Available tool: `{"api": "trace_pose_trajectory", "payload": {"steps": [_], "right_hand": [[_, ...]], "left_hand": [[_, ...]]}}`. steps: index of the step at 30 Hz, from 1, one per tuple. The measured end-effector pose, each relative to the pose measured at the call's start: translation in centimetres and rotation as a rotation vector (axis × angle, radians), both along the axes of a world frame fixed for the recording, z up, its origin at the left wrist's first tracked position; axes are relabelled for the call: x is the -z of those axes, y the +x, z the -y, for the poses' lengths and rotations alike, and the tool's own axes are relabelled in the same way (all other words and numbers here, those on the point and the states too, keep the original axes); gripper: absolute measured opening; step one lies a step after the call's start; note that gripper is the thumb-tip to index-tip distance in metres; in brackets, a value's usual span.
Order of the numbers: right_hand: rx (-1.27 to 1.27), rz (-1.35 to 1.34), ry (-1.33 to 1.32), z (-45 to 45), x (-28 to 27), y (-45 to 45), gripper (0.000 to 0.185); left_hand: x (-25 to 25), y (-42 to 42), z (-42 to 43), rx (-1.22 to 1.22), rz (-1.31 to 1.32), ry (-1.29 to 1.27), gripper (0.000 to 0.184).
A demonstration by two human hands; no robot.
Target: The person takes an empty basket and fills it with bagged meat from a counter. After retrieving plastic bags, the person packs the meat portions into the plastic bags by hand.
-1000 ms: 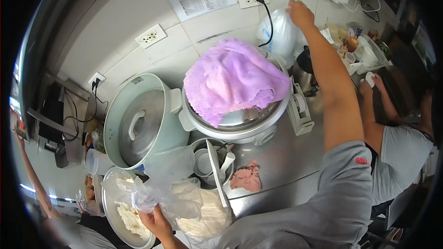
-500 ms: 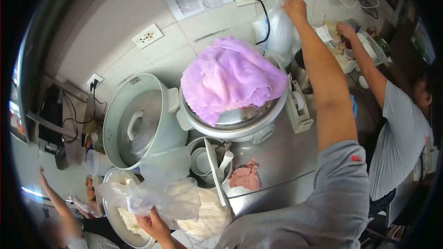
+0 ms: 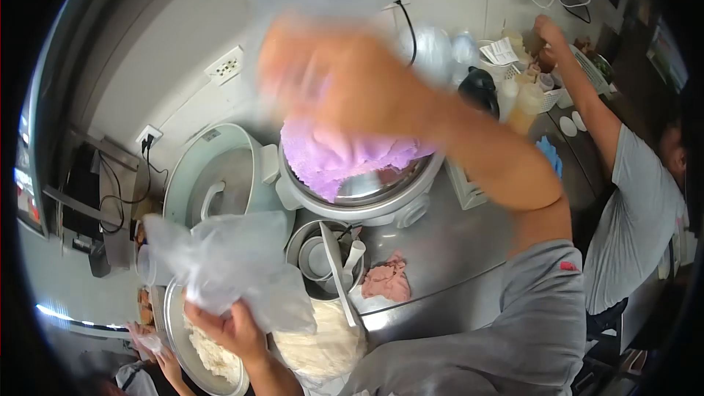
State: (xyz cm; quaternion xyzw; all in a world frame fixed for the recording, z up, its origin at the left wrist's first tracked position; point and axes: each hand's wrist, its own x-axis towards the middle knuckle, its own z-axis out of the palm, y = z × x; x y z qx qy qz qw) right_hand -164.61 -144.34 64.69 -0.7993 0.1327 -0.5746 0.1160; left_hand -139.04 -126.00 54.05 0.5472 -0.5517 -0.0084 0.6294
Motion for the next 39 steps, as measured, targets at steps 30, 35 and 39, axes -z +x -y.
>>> {"api": "trace_pose_trajectory", "payload": {"steps": [30,35,39], "right_hand": [[1.105,-0.299,0.591,25.4,11.0,-18.5,0.026],[1.325,-0.562,0.593,24.8,6.8,-19.0,0.029],[1.19,0.37,-0.442,16.6,0.5,-12.9,0.013]], "left_hand": [[5.2,6.5,-8.7,-0.334,-0.102,0.251,0.048],[0.0,1.3,-4.2,-0.225,0.169,0.136,0.035],[0.1,2.4,-3.8,-0.102,0.361,0.138,0.03]]}}
